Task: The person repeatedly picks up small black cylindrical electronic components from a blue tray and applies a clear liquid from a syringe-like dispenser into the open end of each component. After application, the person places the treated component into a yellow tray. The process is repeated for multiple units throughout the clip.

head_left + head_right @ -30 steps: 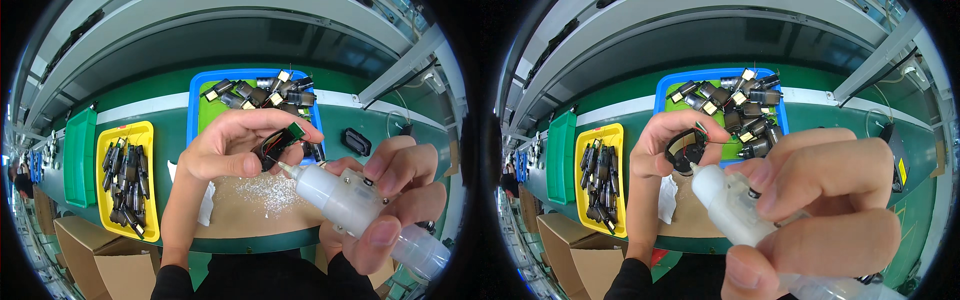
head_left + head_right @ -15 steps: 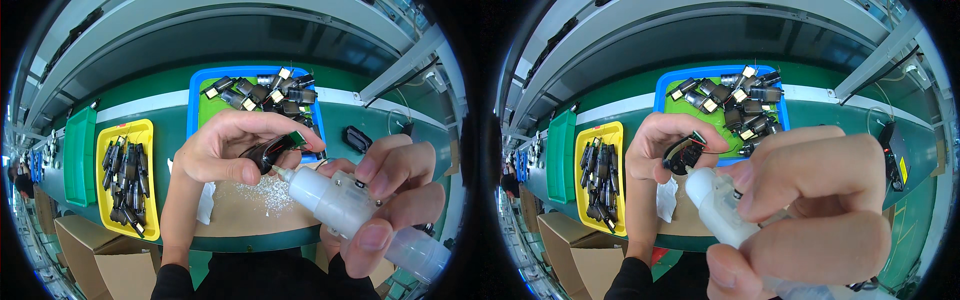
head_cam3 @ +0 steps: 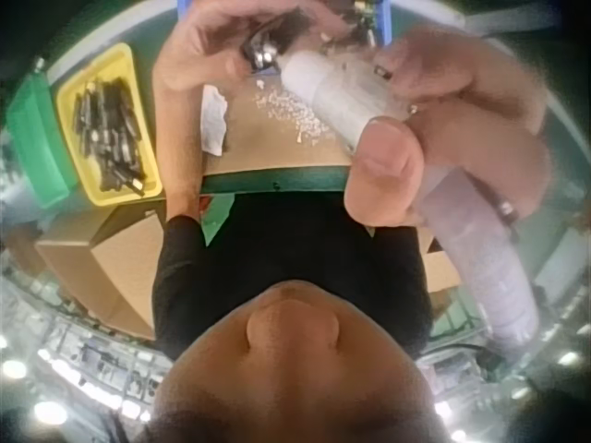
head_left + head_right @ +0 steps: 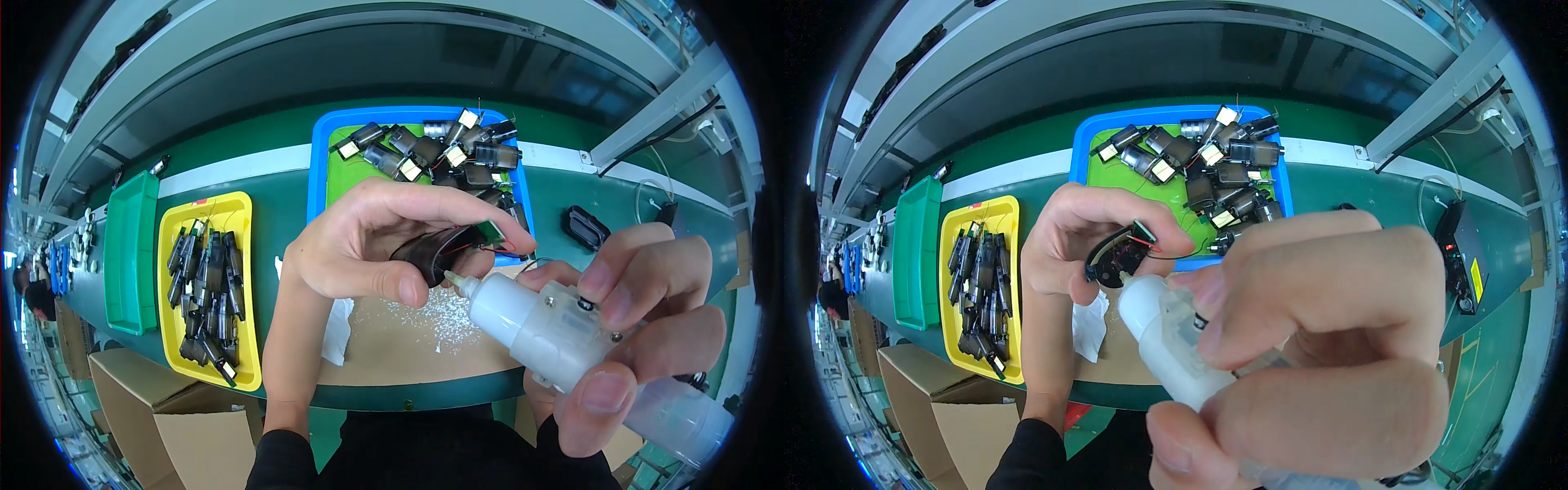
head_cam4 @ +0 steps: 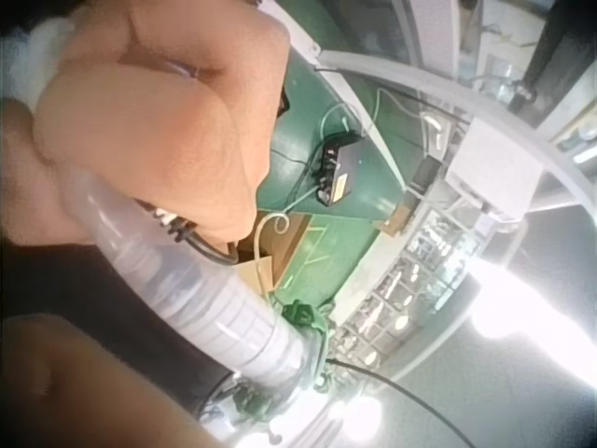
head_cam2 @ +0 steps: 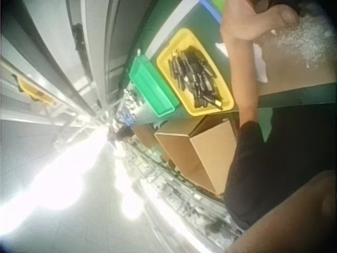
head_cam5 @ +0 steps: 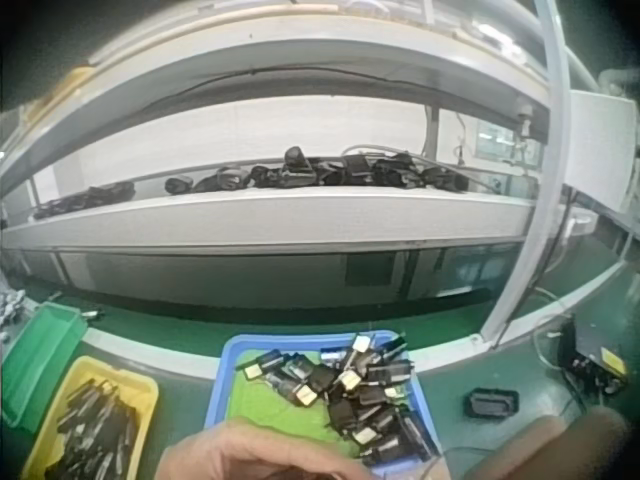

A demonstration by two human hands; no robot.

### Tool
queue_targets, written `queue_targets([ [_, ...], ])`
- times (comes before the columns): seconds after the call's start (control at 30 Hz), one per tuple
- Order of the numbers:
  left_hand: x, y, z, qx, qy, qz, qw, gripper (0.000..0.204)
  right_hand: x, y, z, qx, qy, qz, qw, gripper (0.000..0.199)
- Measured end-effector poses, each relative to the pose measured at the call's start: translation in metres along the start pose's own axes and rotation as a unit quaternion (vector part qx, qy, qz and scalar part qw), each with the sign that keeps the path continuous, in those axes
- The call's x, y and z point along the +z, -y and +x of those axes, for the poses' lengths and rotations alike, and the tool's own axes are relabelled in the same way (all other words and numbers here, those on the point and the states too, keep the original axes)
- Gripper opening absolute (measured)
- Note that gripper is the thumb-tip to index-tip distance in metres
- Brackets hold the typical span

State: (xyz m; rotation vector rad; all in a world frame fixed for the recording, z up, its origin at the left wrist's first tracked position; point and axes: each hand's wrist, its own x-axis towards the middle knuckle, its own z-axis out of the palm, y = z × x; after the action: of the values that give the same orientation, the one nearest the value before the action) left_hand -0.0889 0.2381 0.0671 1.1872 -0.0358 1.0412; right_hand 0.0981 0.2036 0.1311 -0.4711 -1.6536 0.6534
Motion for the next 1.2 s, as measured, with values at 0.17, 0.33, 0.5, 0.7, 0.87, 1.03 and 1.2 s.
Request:
queue_targets([
  [0.17,-0.001,-0.001,-0.001,-0.005,0.003,-0.004,1.000,0.058,0.001,-0.001,0.000,-0.003,0.004,0.004,1.000,0.024],
  [0.33,-0.001,-0.002,-0.001,-0.011,0.009,-0.008,1.000,0.058,-0.001,0.001,0.000,0.003,0.010,-0.005,1.000,0.024],
  [0.5,0.020,-0.007,0.003,-0.047,-0.151,0.009,0.987,0.078,0.001,0.003,0.000,0.010,-0.003,-0.002,1.000,0.025],
  [0.7,0.020,-0.008,0.004,-0.038,-0.144,0.018,0.989,0.077,0.005,0.002,0.001,0.003,-0.018,0.011,1.000,0.026],
  [0.87,0.018,-0.006,0.003,-0.035,-0.138,0.017,0.990,0.077,0.003,0.002,0.001,0.003,-0.009,0.002,1.000,0.027],
  [1.03,0.020,-0.007,0.002,-0.036,-0.148,0.021,0.988,0.077,0.009,0.007,0.000,0.026,-0.041,-0.024,0.999,0.029],
  [1.2,0.022,-0.008,0.003,-0.043,-0.154,0.019,0.987,0.079,0.007,0.006,-0.001,0.024,-0.044,-0.009,0.999,0.030],
])
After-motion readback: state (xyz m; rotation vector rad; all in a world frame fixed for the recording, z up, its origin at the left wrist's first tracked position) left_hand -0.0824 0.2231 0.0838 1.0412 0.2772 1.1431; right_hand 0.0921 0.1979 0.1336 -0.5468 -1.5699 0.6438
